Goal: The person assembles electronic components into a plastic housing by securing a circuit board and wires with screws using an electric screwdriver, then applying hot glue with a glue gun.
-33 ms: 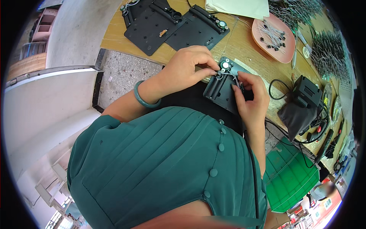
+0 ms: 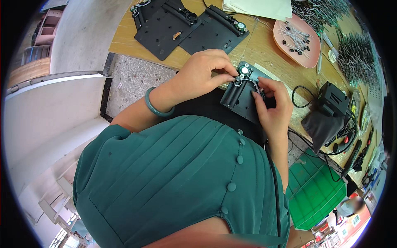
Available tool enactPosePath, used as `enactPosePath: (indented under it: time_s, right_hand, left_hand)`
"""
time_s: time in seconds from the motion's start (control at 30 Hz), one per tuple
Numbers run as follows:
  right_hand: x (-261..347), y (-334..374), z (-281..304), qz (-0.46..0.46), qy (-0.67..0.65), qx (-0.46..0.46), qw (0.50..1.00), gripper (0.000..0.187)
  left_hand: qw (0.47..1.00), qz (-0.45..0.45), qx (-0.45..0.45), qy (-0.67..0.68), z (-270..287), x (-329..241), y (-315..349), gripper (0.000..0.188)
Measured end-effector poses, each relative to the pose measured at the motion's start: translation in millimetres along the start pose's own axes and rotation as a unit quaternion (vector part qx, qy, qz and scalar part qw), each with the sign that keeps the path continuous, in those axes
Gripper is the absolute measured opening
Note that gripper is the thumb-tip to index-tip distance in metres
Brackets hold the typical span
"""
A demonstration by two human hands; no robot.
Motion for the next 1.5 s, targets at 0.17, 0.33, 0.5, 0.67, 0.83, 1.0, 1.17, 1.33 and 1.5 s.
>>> enactPosePath:
  time_s: [0.17, 0.33, 0.5, 0.67, 0.83, 1.0, 1.17, 1.33, 1.5]
  right_hand:
    - [-2.7, -2.2, 2.6, -0.028, -0.018, -0.007, 0.999, 0.031]
    - [-8.2, -1.4, 4.3, -0.046, -0.04, -0.017, 0.998, 0.027]
    - [-9.5, -1.7, 4.4, -0.033, -0.046, -0.018, 0.998, 0.026]
    - [-10.7, -0.8, 4.3, -0.036, -0.047, -0.019, 0.998, 0.025]
    - [-9.9, -1.2, 4.9, -0.022, -0.041, -0.016, 0.999, 0.025]
    - [-10.3, -0.8, 5.2, -0.023, -0.038, -0.015, 0.999, 0.025]
    - [-10.3, -1.2, 5.6, -0.018, -0.043, -0.019, 0.999, 0.025]
    - [-8.3, -1.3, 5.3, -0.018, -0.044, -0.018, 0.999, 0.025]
    - [-8.3, -1.1, 4.9, -0.014, -0.039, -0.02, 0.999, 0.024]
  left_hand:
    - [0.998, -0.05, 0.007, -0.048, 1.8, -0.1, -1.0, 0.008]
    - [0.999, -0.016, 0.023, -0.031, -0.4, -1.2, -2.0, 0.004]
    - [0.999, -0.015, 0.016, -0.037, -2.5, -0.2, -1.3, 0.003]
    - [0.998, -0.034, 0.019, -0.048, -1.6, -2.8, -2.4, 0.004]
    - [0.999, -0.021, 0.028, -0.033, -2.3, 0.8, -2.2, 0.006]
    - [0.998, -0.039, 0.028, -0.041, -1.2, -0.7, -2.4, 0.006]
    - [0.998, -0.04, 0.023, -0.042, -1.8, -1.2, -2.4, 0.008]
    - [0.999, -0.035, -0.003, -0.022, -3.2, -3.7, 2.2, 0.008]
    - [0.999, -0.031, -0.011, -0.015, -3.9, 0.2, 0.5, 0.007]
Point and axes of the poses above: each hand's wrist, its own y-axis away from the middle knuckle, its own z-axis out of the back of the hand, x = y × z, the point moved 3 cm from there along -y, towards the middle knuckle, and after that the axes turned 15 degrees about -y, right-handed, at the moved point
